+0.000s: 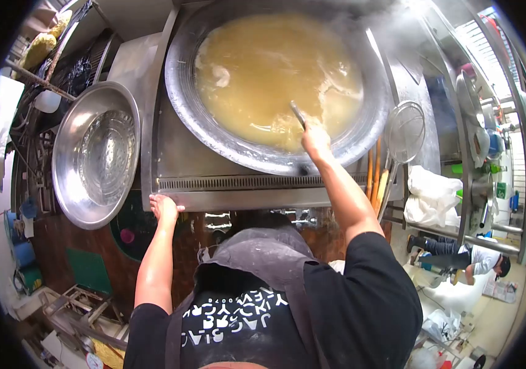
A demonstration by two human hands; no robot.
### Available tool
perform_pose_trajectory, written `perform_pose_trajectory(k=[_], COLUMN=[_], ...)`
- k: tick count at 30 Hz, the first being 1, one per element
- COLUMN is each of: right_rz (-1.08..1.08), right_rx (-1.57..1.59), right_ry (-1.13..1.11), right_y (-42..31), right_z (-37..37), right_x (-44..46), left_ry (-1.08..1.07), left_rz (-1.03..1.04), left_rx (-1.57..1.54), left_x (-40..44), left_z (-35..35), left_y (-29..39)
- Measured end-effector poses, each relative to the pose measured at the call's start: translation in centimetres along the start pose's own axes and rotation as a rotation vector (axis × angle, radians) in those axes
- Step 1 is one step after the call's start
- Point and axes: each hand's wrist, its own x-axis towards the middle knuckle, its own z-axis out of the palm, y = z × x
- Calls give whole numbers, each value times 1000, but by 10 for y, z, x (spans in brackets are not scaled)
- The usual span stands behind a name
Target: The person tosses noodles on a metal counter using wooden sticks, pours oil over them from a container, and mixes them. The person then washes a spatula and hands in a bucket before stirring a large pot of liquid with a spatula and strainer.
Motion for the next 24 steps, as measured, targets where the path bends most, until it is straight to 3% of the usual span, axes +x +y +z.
perform_pose_trajectory(k=[3, 7, 8, 10, 11, 12, 13, 14, 16, 23, 24], right_rz=[146, 123, 288, 288, 332, 371, 234, 395, 395, 382, 391], right_rx=[21, 13, 110, 134, 351, 565, 785, 932, 1089, 711, 410], right_ry=[-183, -130, -200, -221, -250, -277, -171, -281, -295, -170, -170], right_y=[-15, -17, -29, -25, -20, -13, 6, 4, 21, 71, 47], right_z=[9, 11, -20, -59, -80, -100, -100, -129, -160, -304, -346], right_x=[69, 165, 178, 194, 189, 178, 159, 139, 85, -91, -110], left_ry=[-55, -106, -104, -87, -89, -92, -83, -76, -64, -68, -77], left_rz=[-11, 7, 19, 27, 20, 13, 16, 23, 39, 64, 61], left_rx=[97, 151, 144, 131, 130, 125, 128, 116, 91, 208, 230], left_x=[-4, -26, -25, -20, -24, -26, -24, -23, -21, -38, -38], left_z=[-10, -39, -33, -36, -36, -35, -31, -28, -24, -45, -49], left_y=[7, 22, 17, 16, 17, 16, 13, 10, 5, 12, 14])
